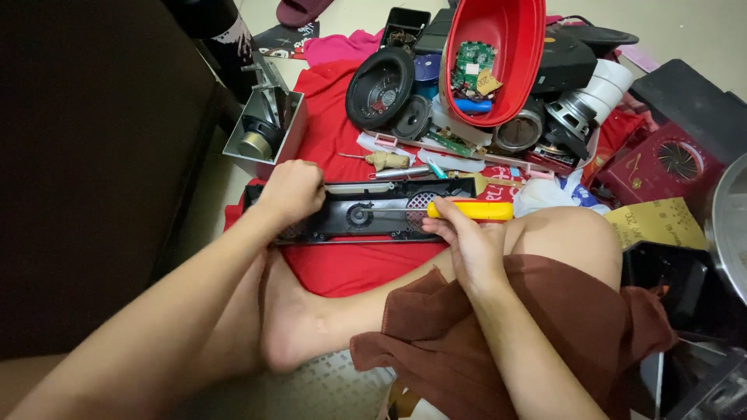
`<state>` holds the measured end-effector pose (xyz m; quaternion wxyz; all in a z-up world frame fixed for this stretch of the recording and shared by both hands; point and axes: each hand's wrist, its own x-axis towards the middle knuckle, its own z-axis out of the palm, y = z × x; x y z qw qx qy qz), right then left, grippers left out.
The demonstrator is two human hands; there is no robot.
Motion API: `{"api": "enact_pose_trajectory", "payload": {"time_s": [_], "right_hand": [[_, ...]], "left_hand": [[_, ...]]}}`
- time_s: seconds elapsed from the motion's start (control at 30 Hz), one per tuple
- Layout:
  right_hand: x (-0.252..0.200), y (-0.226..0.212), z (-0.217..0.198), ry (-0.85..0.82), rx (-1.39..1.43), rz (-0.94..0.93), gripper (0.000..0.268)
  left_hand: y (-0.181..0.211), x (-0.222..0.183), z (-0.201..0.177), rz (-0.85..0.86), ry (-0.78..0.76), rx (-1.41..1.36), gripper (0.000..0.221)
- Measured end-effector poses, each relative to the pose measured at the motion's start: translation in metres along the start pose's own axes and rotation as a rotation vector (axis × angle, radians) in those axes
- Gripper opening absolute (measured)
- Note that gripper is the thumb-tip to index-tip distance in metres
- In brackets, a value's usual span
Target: Cleaning the housing and mesh of a portable speaker using a screwdriver and a toothbrush.
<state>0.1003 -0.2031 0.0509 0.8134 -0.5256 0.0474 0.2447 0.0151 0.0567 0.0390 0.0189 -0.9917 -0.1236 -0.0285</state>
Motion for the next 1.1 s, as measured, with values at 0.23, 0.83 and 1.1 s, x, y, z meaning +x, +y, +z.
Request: {"api": "enact_pose_trajectory", "payload": {"time_s": [0.23, 0.83, 1.1], "right_hand": [[0.000, 0.001, 0.001, -0.018, -0.018, -0.027, 0.032], [-0.003, 0.000, 0.001, -0.032, -0.042, -0.038, 0.031], [-0.001, 0.005, 0.001, -0.030, -0.056, -0.038, 0.032]], "left_hand": [[-0.004, 0.009, 0.008, -0.023, -0.055, 0.002, 0.015], [-0.004, -0.008, 0.021, 0.039, 0.271, 0.015, 0.015], [0.000, -0.014, 0.009, 0.020, 0.291, -0.052, 0.015]]}}
